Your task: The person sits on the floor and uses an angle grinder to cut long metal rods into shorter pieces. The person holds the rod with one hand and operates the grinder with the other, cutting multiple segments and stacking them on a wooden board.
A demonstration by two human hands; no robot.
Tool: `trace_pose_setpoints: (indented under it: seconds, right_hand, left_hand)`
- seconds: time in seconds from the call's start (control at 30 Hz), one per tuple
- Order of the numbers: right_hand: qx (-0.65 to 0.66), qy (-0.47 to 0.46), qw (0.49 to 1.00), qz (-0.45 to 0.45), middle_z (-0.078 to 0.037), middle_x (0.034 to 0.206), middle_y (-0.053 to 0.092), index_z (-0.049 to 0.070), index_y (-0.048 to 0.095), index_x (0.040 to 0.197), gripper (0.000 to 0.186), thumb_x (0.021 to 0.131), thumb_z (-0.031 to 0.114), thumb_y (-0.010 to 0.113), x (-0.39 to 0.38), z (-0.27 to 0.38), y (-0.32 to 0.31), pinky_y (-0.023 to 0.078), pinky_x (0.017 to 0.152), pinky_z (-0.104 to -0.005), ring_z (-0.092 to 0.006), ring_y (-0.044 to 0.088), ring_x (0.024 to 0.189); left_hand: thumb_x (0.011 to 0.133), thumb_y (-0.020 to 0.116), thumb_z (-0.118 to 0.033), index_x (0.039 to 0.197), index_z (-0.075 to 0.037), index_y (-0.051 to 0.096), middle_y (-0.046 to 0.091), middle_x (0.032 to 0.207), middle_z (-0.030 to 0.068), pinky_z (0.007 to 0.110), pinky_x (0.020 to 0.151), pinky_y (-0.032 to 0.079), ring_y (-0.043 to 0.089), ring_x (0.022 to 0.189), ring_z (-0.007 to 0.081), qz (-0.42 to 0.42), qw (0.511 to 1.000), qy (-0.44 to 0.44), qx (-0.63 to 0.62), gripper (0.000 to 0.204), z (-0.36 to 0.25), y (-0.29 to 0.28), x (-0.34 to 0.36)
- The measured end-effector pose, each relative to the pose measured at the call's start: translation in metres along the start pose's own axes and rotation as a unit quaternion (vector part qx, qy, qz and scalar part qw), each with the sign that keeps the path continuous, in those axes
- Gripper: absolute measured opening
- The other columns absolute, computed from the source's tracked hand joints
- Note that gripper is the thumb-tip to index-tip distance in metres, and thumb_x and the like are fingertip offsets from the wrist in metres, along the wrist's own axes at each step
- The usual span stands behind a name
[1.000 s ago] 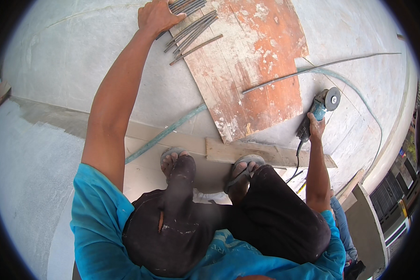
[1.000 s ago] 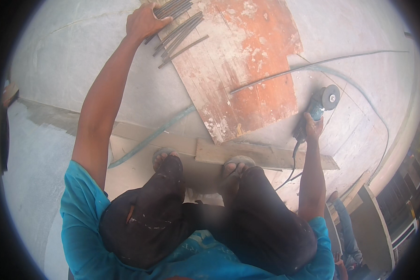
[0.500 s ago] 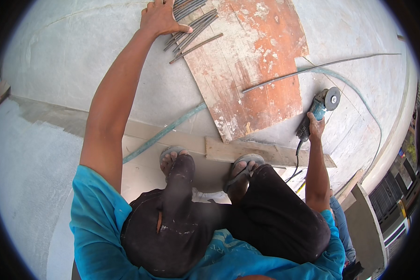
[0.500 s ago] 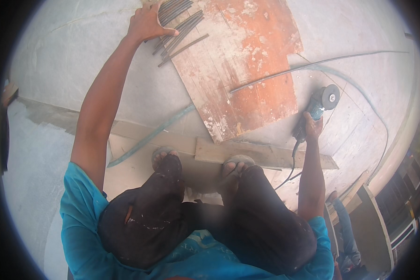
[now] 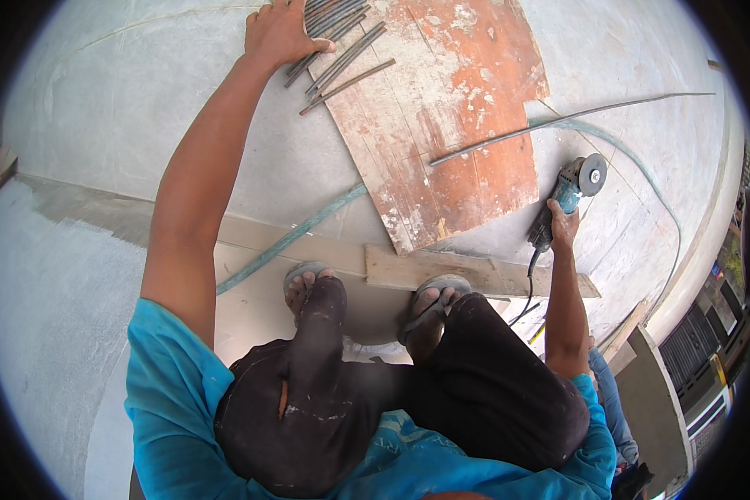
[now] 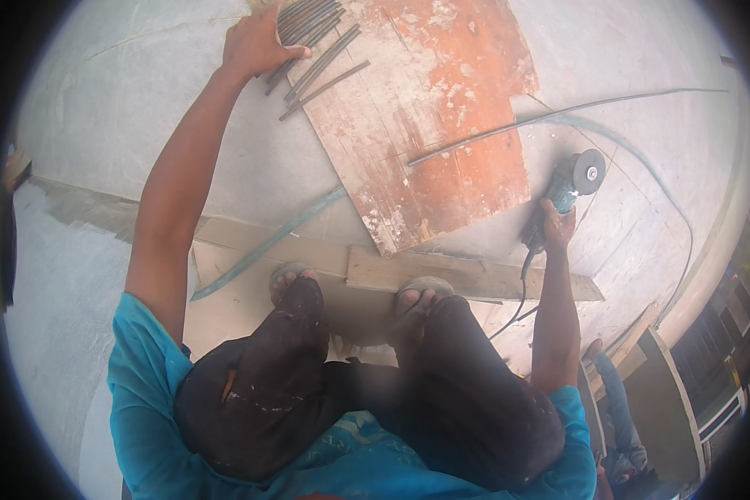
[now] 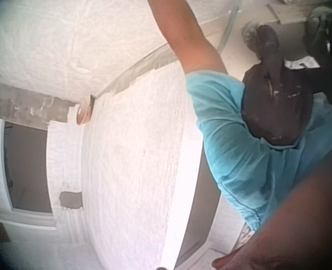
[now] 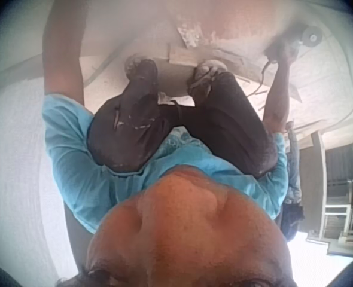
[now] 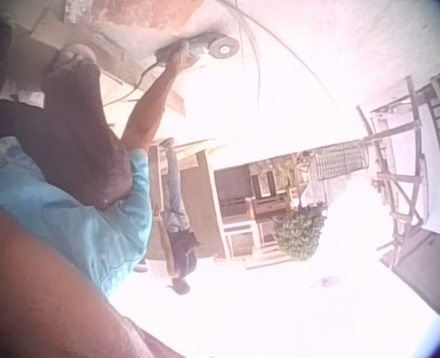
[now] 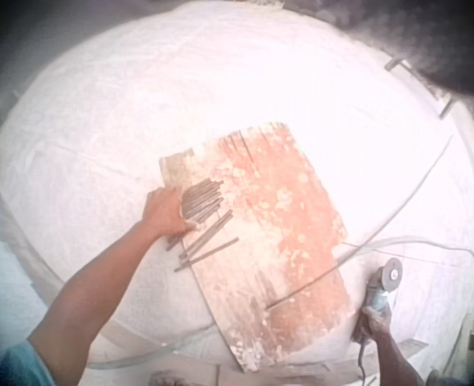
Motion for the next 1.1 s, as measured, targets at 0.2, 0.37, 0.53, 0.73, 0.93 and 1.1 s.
trace_pose_setpoints:
  seconds: [0.2,0.37,0.53,0.73,0.93,1.1]
  right_hand:
    - [0.010,-0.003,1.000,-0.003,-0.003,0.099,0.068,0.005,0.065,0.115,0.041,0.083,0.022,0.083,0.001,-0.002,0.001,0.051,0.082,-0.0341,-0.0154,0.062,0.088]
    - [0.058,-0.012,0.998,0.034,-0.001,0.100,0.067,0.006,0.064,0.117,0.040,0.085,0.020,0.082,-0.004,0.007,0.008,0.050,0.081,-0.0329,-0.0134,0.061,0.088]
    - [0.039,-0.021,0.999,0.016,-0.001,0.099,0.066,0.005,0.063,0.116,0.039,0.085,0.020,0.081,-0.001,0.003,0.003,0.050,0.080,-0.0324,-0.0131,0.060,0.086]
    - [0.034,-0.014,0.999,0.003,-0.001,0.096,0.064,0.004,0.062,0.114,0.040,0.083,0.021,0.081,-0.006,0.011,0.005,0.049,0.077,-0.0316,-0.0127,0.058,0.083]
    - [0.004,-0.010,1.000,-0.009,-0.001,0.097,0.064,0.004,0.062,0.115,0.041,0.084,0.021,0.081,-0.002,0.005,0.002,0.049,0.077,-0.0318,-0.0126,0.058,0.082]
    - [0.059,-0.046,0.997,0.020,-0.002,0.098,0.064,0.004,0.062,0.115,0.040,0.084,0.021,0.081,-0.005,0.012,0.006,0.050,0.077,-0.0319,-0.0128,0.058,0.083]
  left_hand:
    - [0.073,0.089,-0.050,0.126,0.000,0.059,0.069,0.114,0.0199,0.048,0.097,0.050,0.064,0.112,0.0350,-0.029,1.000,0.010,-0.003,0.079,0.002,-0.006,0.008]
    - [0.065,0.091,-0.059,0.134,0.001,0.055,0.066,0.124,0.0229,0.047,0.100,0.049,0.062,0.118,0.0363,-0.037,0.999,0.004,-0.024,0.098,0.006,-0.003,0.005]
    - [0.061,0.090,-0.066,0.150,0.000,0.041,0.053,0.143,0.0247,0.050,0.113,0.040,0.051,0.133,0.0384,-0.031,0.999,0.011,0.016,0.121,-0.009,0.012,-0.003]
    - [0.063,0.090,-0.064,0.155,0.000,0.034,0.049,0.149,0.0248,0.052,0.116,0.036,0.047,0.139,0.0386,0.004,0.998,-0.005,0.055,0.125,-0.015,0.016,-0.004]
    - [0.069,0.089,-0.055,0.156,-0.001,0.033,0.049,0.151,0.0245,0.052,0.117,0.037,0.047,0.140,0.0382,0.028,0.999,-0.015,0.013,0.117,-0.006,0.010,0.002]
    - [0.069,0.089,-0.055,0.156,-0.001,0.033,0.052,0.149,0.0230,0.052,0.116,0.037,0.050,0.138,0.0380,-0.013,1.000,-0.007,0.003,0.117,-0.002,0.013,0.001]
Point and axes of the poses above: each hand's wrist, its own x-axis towards the middle knuckle, its own y-axis out of the palm, z = x × y, the point moved 9 cm from there along x, towards the middle knuckle
